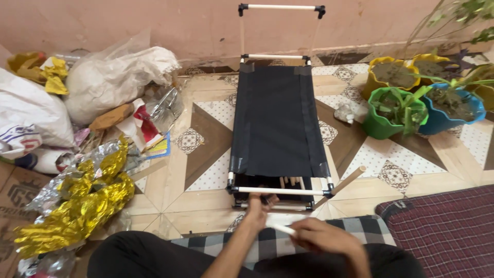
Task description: The person assembles a small black fabric stand by inserting white poles into black corner connectors and securing the fabric. They repeatedly insert and remove poles to adjust the frame, then fold the fabric and place it inside the stand.
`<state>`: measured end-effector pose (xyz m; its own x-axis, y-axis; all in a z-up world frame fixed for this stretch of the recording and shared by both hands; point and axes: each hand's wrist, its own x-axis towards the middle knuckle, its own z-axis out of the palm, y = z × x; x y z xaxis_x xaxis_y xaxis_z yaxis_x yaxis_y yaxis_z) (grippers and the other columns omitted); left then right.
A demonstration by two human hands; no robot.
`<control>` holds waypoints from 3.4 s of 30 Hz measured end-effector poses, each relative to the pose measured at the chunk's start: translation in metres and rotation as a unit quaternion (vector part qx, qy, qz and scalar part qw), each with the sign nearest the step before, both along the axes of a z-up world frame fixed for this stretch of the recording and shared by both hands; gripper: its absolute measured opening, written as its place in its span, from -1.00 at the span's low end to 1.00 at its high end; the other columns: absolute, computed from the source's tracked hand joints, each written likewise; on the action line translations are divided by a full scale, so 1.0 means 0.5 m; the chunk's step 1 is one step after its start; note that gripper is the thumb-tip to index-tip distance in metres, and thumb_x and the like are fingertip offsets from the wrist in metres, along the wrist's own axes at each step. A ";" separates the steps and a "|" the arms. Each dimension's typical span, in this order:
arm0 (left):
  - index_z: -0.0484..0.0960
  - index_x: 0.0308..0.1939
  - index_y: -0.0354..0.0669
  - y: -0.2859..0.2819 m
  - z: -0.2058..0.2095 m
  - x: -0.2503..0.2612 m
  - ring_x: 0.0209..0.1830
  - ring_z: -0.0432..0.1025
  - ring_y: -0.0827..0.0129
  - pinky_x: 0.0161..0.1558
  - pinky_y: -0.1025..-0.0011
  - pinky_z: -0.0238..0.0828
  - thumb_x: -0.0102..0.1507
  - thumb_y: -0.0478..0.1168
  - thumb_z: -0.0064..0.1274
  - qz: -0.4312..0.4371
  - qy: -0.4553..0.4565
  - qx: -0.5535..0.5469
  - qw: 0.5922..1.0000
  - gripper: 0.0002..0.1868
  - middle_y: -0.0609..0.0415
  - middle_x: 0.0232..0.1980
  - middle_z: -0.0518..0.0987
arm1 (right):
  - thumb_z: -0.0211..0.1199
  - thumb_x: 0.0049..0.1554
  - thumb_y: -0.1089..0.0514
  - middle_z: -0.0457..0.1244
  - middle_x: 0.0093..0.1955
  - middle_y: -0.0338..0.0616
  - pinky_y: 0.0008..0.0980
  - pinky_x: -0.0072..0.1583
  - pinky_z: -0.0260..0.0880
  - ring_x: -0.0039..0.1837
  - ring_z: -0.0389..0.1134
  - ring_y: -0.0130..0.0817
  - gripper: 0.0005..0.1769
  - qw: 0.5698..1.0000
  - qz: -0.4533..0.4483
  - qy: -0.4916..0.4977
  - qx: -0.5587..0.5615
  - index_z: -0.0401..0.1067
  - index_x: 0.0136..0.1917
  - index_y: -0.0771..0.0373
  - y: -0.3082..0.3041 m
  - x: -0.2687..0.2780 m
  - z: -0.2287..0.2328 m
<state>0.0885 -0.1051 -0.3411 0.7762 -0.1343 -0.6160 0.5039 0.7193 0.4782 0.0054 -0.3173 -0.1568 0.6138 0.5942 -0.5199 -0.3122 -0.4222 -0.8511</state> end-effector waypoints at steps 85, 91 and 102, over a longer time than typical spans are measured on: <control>0.31 -0.17 -0.18 0.252 0.286 0.009 -0.69 0.09 0.45 -0.64 0.40 0.05 0.45 -0.10 -0.37 0.278 -0.087 0.298 0.909 -0.75 0.18 -0.61 0.19 | 0.01 0.08 -0.55 0.39 0.16 0.01 -0.18 0.09 0.45 0.09 0.43 -0.13 -0.07 0.936 -0.015 -0.352 -0.017 0.39 0.42 0.15 0.224 -0.020 0.116; 0.33 -0.20 -0.20 0.298 0.268 0.044 -0.72 0.06 0.47 -0.68 0.40 -0.06 0.43 -0.11 -0.36 0.181 -0.086 0.363 0.910 -0.74 0.20 -0.63 0.20 | 0.10 0.20 -0.32 0.46 0.15 -0.11 -0.27 0.09 0.50 0.16 0.51 -0.27 -0.33 0.942 -0.046 -0.327 0.058 0.48 0.34 0.17 0.188 -0.003 0.127; 0.29 0.18 -0.24 0.547 0.251 0.203 -0.51 0.45 0.27 -0.54 0.39 0.38 0.46 -0.05 -0.21 0.054 -0.140 0.479 0.865 -0.65 -0.09 -0.30 0.55 | 0.11 0.36 0.17 0.40 -0.05 0.03 -0.35 -0.01 0.45 0.00 0.44 -0.27 -0.74 0.687 -0.589 -0.419 0.072 0.50 0.09 0.40 -0.134 0.034 0.090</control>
<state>0.1898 0.1682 -0.2157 0.8894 0.4158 -0.1901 0.2261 -0.0385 0.9733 0.0222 -0.3845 -0.1119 0.7613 -0.5629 0.3218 0.2598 -0.1899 -0.9468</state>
